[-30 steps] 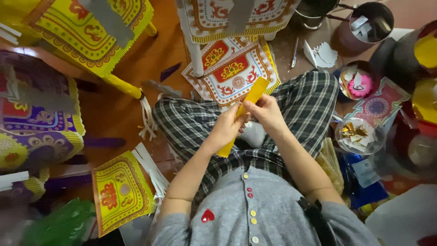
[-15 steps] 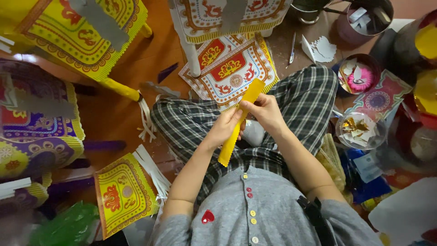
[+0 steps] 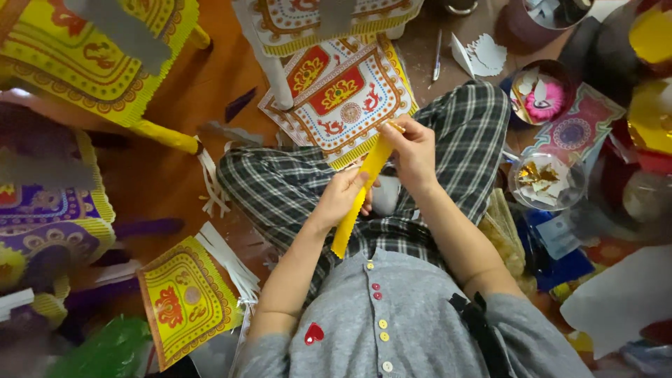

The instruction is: Assembling decorative paper structures by gluing printed panels onto paper bases

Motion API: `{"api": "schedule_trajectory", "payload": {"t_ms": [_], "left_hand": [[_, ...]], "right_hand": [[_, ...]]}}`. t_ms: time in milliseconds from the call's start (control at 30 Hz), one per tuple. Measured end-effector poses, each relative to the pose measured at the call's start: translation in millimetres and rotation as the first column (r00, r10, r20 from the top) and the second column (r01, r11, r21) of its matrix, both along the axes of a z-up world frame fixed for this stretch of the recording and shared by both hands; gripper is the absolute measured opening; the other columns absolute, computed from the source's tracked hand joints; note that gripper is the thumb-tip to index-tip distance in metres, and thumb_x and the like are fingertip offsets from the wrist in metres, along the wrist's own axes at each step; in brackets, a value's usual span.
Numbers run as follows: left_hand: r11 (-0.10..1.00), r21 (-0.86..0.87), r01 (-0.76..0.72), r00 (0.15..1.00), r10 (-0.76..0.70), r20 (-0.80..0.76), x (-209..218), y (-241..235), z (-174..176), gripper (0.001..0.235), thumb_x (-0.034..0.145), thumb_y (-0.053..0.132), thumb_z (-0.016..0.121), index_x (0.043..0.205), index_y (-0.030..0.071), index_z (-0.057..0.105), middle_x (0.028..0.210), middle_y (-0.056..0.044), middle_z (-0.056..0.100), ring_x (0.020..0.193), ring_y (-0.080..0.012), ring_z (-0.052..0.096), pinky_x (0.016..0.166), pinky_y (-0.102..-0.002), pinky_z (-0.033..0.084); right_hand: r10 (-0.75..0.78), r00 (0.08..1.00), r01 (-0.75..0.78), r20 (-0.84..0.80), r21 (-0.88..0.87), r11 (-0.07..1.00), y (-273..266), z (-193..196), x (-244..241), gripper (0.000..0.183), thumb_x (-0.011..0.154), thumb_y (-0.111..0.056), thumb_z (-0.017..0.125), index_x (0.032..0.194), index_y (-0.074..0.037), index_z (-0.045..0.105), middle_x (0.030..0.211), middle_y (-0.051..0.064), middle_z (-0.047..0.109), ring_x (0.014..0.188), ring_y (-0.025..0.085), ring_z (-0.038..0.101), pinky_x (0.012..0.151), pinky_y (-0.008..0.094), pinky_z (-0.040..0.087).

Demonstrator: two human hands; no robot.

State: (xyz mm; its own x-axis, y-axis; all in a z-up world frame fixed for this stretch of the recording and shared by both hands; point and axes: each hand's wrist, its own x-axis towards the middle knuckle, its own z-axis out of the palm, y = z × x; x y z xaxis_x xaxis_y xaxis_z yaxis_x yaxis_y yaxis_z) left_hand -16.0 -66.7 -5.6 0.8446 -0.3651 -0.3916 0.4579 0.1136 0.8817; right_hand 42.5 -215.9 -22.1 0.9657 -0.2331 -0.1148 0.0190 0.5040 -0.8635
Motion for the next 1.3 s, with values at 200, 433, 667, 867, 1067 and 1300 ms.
{"api": "schedule_trajectory", "payload": {"t_ms": [200,433,667,867,1067,1300], "left_hand": [[0.994,0.077,0.082,0.993,-0.074,-0.093,-3,9,-28,0.033,0.102,0.027,0.049,0.094,-0.002,0.062,0.059,-0.016,0.062,0.049,-0.0232,0.067,0.045,-0.035,0.061],[0.966,0.254,0.050,0.985,-0.090,0.149,28,-3,-17,0.030,0.104,0.022,0.044,0.090,0.002,0.061,0.061,-0.014,0.062,0.055,-0.0178,0.063,0.047,-0.030,0.055],[0.996,0.035,0.087,0.992,-0.090,0.085,24,-14,-25,0.028,0.104,0.020,0.044,0.108,-0.002,0.061,0.062,-0.014,0.067,0.053,-0.0181,0.069,0.046,-0.031,0.061],[0.957,0.265,0.118,0.970,-0.168,0.178,19,-17,3,0.028,0.101,0.020,0.050,0.086,0.001,0.063,0.065,-0.012,0.065,0.057,-0.0168,0.063,0.048,-0.032,0.056],[0.995,0.003,0.095,0.983,-0.093,-0.155,4,25,-39,0.033,0.104,0.021,0.043,0.102,-0.008,0.060,0.079,-0.030,0.068,0.072,-0.0365,0.072,0.066,-0.049,0.061],[0.870,0.493,0.005,0.889,-0.230,0.395,36,33,1,0.032,0.098,-0.001,0.049,0.128,-0.002,0.060,0.125,-0.027,0.060,0.123,-0.0373,0.052,0.106,-0.051,0.038]], "right_hand": [[-0.246,0.967,0.246,-0.061,-0.008,0.969,-24,-1,17,0.006,0.079,-0.002,0.069,0.078,-0.003,0.064,0.065,0.001,0.050,0.060,0.007,0.049,0.055,0.019,0.041],[0.121,0.973,-0.156,-0.197,-0.167,0.974,-5,-6,-4,0.013,0.083,-0.009,0.077,0.095,-0.007,0.072,0.075,0.001,0.063,0.065,0.007,0.055,0.053,0.022,0.048],[0.090,0.963,-0.130,-0.254,-0.143,0.981,-27,17,6,0.011,0.087,-0.011,0.076,0.086,-0.004,0.068,0.065,0.003,0.059,0.049,0.006,0.054,0.039,0.018,0.040],[0.211,0.945,-0.267,-0.251,-0.215,0.939,-14,5,-1,0.015,0.080,-0.011,0.083,0.089,-0.002,0.075,0.073,0.008,0.068,0.065,0.012,0.061,0.057,0.027,0.052],[0.061,0.963,-0.101,-0.262,-0.145,0.984,-11,-25,3,0.010,0.078,-0.014,0.081,0.084,-0.009,0.074,0.066,-0.002,0.063,0.058,0.005,0.055,0.051,0.018,0.040],[0.033,0.987,-0.119,-0.157,-0.579,0.807,-2,-49,-1,0.015,0.071,-0.010,0.074,0.086,-0.006,0.073,0.075,0.009,0.071,0.075,0.027,0.068,0.064,0.040,0.052]]}}
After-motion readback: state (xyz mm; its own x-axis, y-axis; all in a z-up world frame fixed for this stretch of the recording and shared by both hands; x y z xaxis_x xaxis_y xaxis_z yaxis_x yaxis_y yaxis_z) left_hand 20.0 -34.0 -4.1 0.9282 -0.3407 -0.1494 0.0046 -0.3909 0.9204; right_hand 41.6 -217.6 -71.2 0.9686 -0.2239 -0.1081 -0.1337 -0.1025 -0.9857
